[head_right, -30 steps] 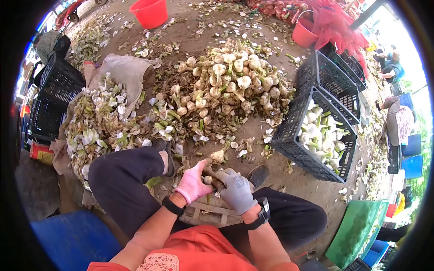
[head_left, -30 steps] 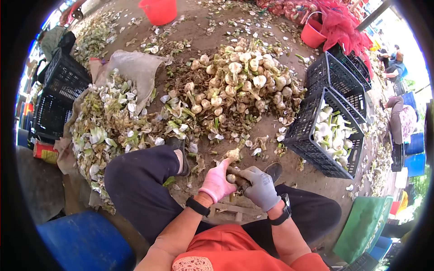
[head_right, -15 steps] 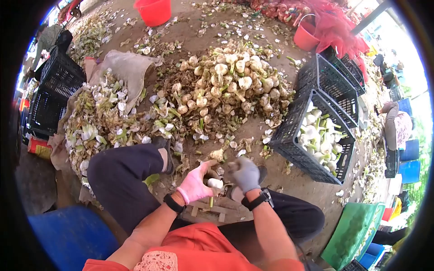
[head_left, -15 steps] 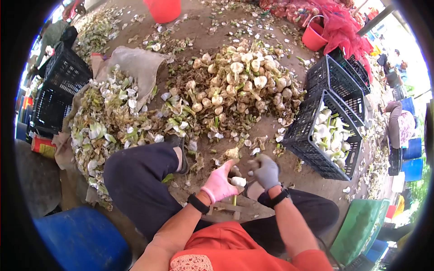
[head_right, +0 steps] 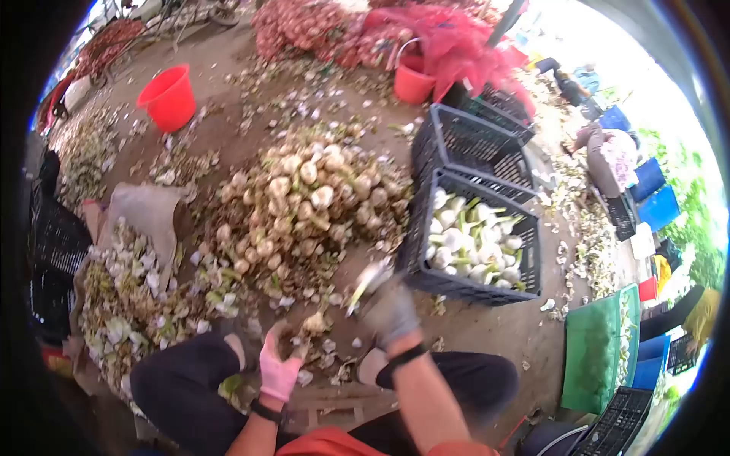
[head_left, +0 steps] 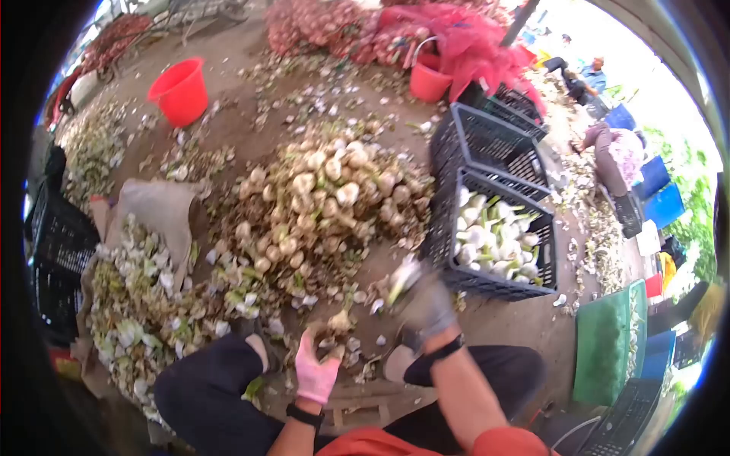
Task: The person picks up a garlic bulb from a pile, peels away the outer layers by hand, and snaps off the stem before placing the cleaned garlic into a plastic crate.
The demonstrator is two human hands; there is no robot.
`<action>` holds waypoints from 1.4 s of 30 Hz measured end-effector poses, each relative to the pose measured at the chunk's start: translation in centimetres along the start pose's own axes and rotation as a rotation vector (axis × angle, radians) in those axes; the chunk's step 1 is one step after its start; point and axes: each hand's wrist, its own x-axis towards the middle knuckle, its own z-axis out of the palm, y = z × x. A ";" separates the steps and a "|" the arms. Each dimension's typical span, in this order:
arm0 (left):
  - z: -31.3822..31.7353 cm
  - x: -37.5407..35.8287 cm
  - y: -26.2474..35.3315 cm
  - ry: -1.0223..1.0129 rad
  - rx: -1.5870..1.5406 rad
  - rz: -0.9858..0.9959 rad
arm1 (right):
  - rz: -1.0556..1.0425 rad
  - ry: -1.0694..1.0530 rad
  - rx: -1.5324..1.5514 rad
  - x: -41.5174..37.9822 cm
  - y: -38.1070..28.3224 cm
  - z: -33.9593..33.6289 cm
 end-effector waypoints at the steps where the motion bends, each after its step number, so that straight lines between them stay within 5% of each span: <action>1: -0.2 0.1 -0.3 0.050 0.004 -0.019 | 0.046 0.020 0.013 -1.3 -5.0 1.0; 3: -0.5 0.3 -0.1 0.132 -0.027 -0.079 | -0.305 0.104 0.165 2.1 -11.1 10.0; 5: -0.8 0.8 -0.3 0.184 -0.154 -0.154 | -0.317 0.132 -0.051 4.2 -12.7 8.8; 8: -1.2 1.5 -1.2 0.217 -0.237 -0.185 | -0.181 0.177 -0.825 2.6 -5.8 10.4; 9: -1.2 1.6 -1.2 0.228 -0.232 -0.192 | -0.147 -0.029 -1.152 2.6 -3.0 8.0; 10: -1.1 1.6 -0.8 0.233 -0.271 -0.223 | -0.067 0.163 -1.386 3.1 2.0 4.3; 12: -1.0 1.7 0.0 0.238 -0.283 -0.291 | 0.038 -0.031 -1.659 1.8 9.4 0.5; 13: -1.1 1.7 -0.3 0.244 -0.280 -0.295 | 0.292 0.040 -1.806 1.4 11.3 1.5; 15: -1.1 1.7 -0.7 0.203 -0.210 -0.277 | -0.046 0.112 -1.878 0.2 16.8 -1.5; 17: -1.3 1.6 -0.8 0.207 -0.182 -0.306 | -0.094 0.072 -2.042 -1.0 18.5 -0.7; 23: -1.7 1.7 -4.9 0.238 -0.110 -0.198 | -0.031 -0.147 -1.360 -3.3 13.2 5.0; 25: -1.9 1.7 -2.7 0.161 -0.280 -0.372 | -0.002 -0.224 -1.316 -5.2 10.9 8.1; 27: -1.9 1.7 -1.6 0.004 -0.457 -0.371 | 0.256 -0.251 -0.662 -7.0 9.6 9.9; 29: -1.7 1.2 0.2 -0.029 -0.426 -0.287 | 0.245 -0.310 -0.463 -7.7 8.3 10.2; 31: -1.3 0.5 1.7 -0.055 -0.440 -0.099 | 0.253 -0.104 0.091 -8.8 7.0 11.6; 33: -0.9 -0.1 2.3 0.006 -0.256 -0.004 | 0.217 -0.060 -0.082 -9.3 6.5 12.8; 35: -1.2 -0.7 2.9 0.020 0.332 0.348 | 0.026 -0.114 -0.662 -9.4 7.0 13.6; 39: -0.9 -1.7 3.4 0.036 0.352 0.483 | -0.125 -0.056 -0.755 -10.2 7.8 15.3; 42: -1.0 -2.3 3.9 0.058 0.319 0.387 | -0.105 -0.086 -0.731 -10.6 8.1 14.9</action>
